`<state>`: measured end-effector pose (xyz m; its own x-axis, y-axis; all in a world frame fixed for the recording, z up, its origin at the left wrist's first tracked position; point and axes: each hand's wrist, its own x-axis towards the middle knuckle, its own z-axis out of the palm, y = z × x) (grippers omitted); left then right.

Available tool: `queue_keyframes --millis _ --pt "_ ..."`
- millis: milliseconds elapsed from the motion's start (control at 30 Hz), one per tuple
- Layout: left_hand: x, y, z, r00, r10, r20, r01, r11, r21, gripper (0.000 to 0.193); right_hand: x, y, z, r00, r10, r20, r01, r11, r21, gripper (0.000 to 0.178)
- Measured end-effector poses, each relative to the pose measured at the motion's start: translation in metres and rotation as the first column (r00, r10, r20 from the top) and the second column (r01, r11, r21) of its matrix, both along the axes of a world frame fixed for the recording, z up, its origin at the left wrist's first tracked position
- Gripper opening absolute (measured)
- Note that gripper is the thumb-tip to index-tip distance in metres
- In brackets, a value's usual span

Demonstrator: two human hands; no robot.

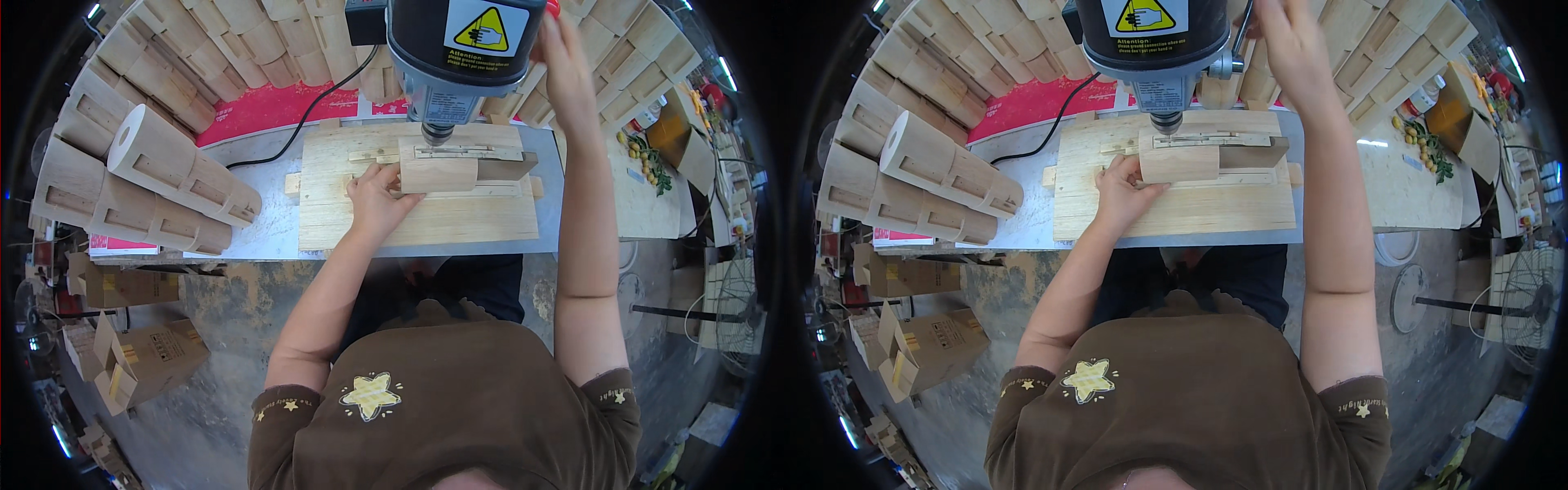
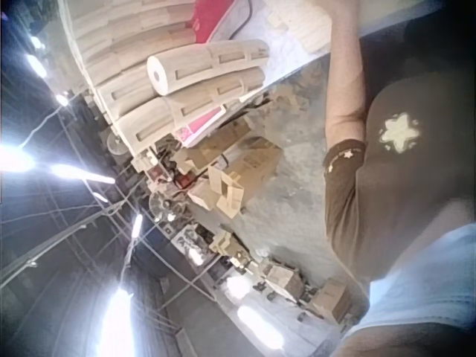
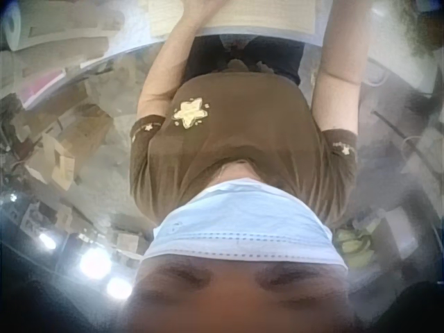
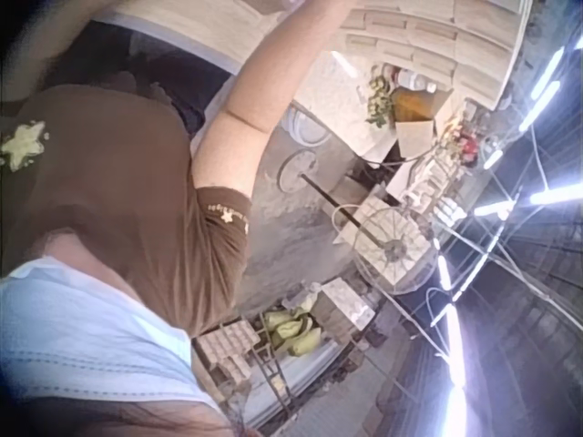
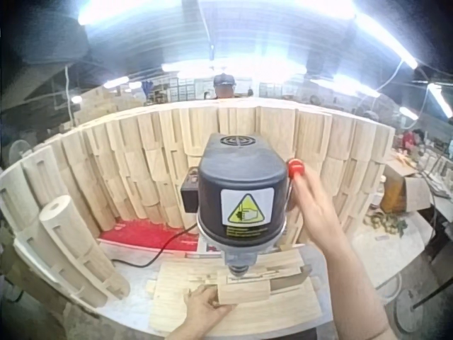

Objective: Use a drill press to drill holes into cylindrical wooden components.

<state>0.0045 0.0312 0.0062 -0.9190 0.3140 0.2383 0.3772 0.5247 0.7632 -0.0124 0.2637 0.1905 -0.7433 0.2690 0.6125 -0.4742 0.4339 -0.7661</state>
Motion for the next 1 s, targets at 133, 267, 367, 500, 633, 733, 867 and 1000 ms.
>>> queue_keyframes --millis 133,267,367,500,633,733,867,1000 --pt "-0.008 0.001 -0.008 0.997 -0.08 0.019 0.076 0.982 0.173 0.037 0.049 0.017 -0.074 0.917 -0.009 0.398 -0.116 0.951 0.288 0.032" --pt "-0.01 -0.008 -0.004 0.993 -0.109 0.035 0.098 0.965 0.243 0.03 0.073 0.022 -0.112 0.848 -0.025 0.53 -0.249 0.864 0.438 0.031" --pt "-0.002 -0.03 0.015 0.981 -0.178 0.077 0.146 0.94 0.309 0.025 0.084 0.02 -0.113 0.877 0.017 0.48 -0.237 0.885 0.401 0.03" --pt "0.013 -0.081 0.03 0.973 -0.221 -0.061 0.229 0.957 0.179 0.026 0.098 0.023 -0.113 0.843 0.137 0.52 -0.333 0.892 0.305 0.027" --pt "0.027 -0.135 0.051 0.968 -0.229 0.099 0.195 0.943 0.269 0.024 0.101 0.012 -0.107 0.847 0.15 0.51 -0.393 0.822 0.412 0.028" --pt "0.03 -0.164 0.071 0.941 -0.162 0.299 0.04 0.925 0.378 0.024 0.1 0.015 -0.107 0.851 0.151 0.504 -0.4 0.807 0.434 0.028" --pt "0.033 -0.151 0.088 0.792 0.023 0.61 -0.278 0.904 0.326 0.028 0.097 0.005 -0.11 0.848 0.18 0.498 -0.428 0.787 0.445 0.027" --pt "0.038 -0.123 0.08 0.718 0.035 0.695 -0.399 0.84 0.369 0.031 0.099 -0.008 -0.113 0.86 0.193 0.473 -0.406 0.82 0.403 0.026"
